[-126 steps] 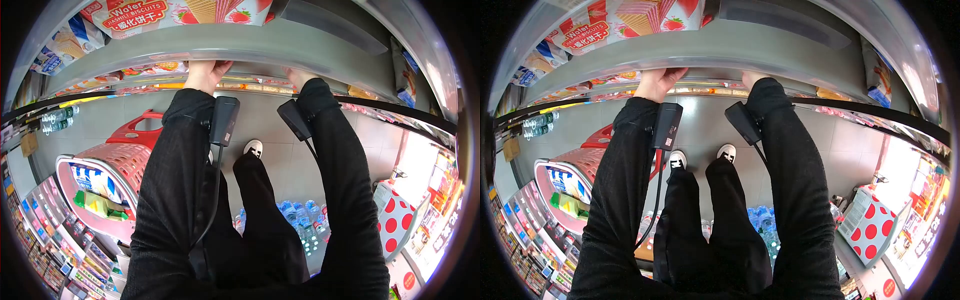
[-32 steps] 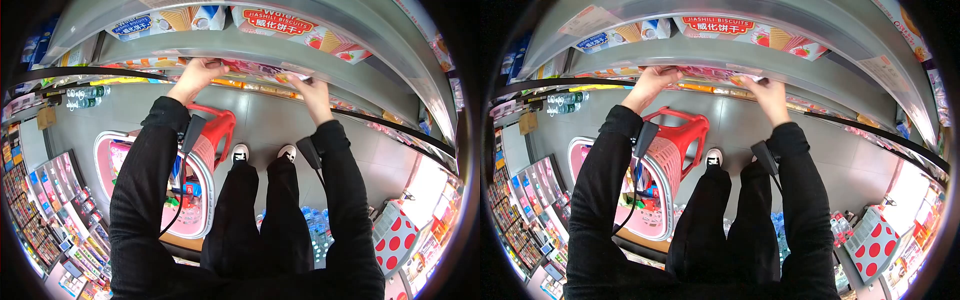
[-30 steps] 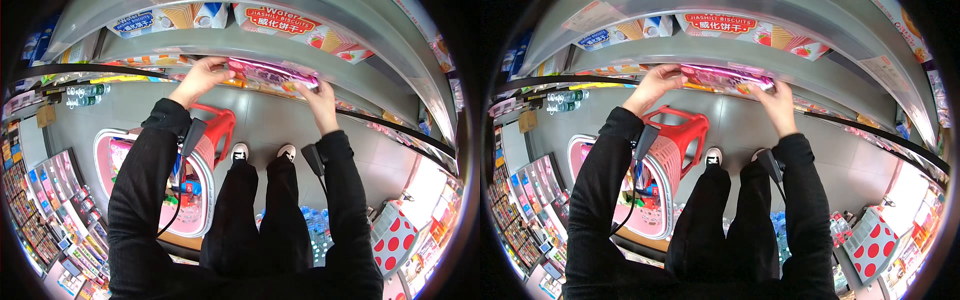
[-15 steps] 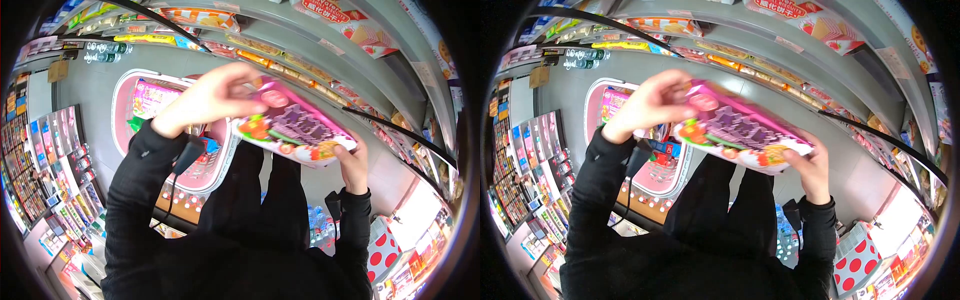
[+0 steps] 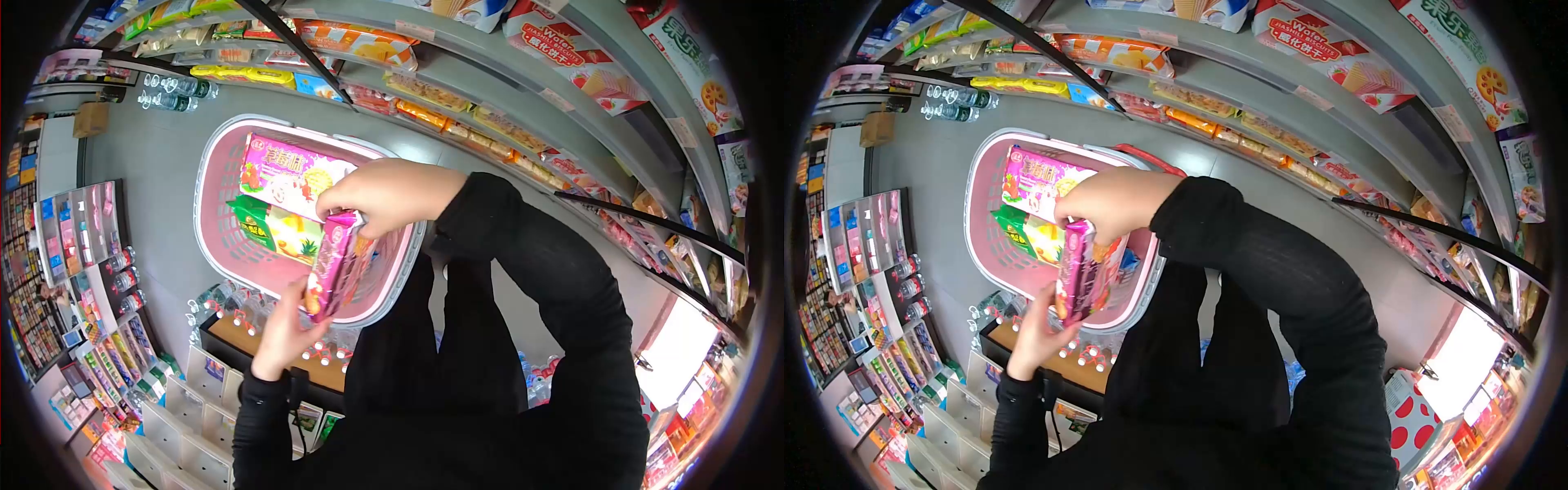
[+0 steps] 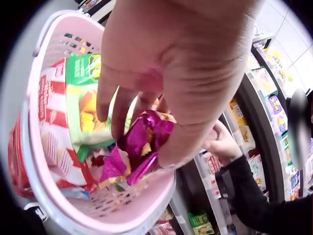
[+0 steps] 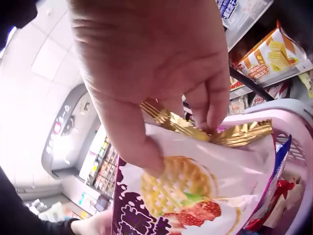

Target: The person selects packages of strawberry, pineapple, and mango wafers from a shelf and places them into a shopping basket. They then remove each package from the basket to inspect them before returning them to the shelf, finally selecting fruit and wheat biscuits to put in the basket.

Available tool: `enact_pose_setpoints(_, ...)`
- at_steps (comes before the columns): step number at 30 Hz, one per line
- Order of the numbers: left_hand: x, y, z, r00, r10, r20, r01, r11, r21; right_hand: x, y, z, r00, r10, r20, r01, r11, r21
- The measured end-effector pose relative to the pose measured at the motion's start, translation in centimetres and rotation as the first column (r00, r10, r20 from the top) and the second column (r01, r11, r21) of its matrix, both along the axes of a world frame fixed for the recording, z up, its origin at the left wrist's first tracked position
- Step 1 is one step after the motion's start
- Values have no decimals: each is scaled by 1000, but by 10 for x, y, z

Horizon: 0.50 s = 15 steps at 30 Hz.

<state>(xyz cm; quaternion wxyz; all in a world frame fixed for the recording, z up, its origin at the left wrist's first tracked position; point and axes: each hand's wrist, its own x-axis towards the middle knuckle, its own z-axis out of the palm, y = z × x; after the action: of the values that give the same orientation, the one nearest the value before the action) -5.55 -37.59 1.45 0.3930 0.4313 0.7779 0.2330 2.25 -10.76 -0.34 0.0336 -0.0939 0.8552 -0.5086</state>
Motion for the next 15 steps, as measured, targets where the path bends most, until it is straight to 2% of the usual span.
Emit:
enact_pose_setpoints(2, 12, -1, -14, 999, -39, -26, 39, 999, -24, -10, -6, -7, 992, 111, 62, -124, 946, 298)
enact_pose_setpoints(3, 17, -1, -22, 997, -66, -33, 65, 997, -35, -10, -10, -15, 990, 119, 74, -136, 942, 307)
enact_pose_setpoints(6, 28, 9, -33, 992, -90, -84, 84, 994, -66, -2, -23, -31, 998, 18, 67, -51, 845, 532)
enact_pose_setpoints(7, 29, 15, -35, 988, -102, -114, 89, 990, -109, 2, -24, -36, 997, 30, 71, -63, 841, 537)
enact_pose_setpoints(9, 27, 22, -39, 990, -105, -99, 97, 992, -81, 9, -28, -47, 995, -57, -80, 94, 785, 612)
enact_pose_setpoints(10, 27, 27, -40, 985, -133, -108, 117, 982, -150, 10, -31, -50, 993, -67, -99, 115, 756, 645)
enact_pose_setpoints(13, 23, 38, -38, 975, -196, -100, 164, 949, -269, 11, -34, -43, 988, -115, -106, 156, 730, 665)
enact_pose_setpoints(15, 12, 44, -31, 967, -240, -89, 201, 927, -316, 14, -24, -31, 990, -129, -53, 133, 756, 641)
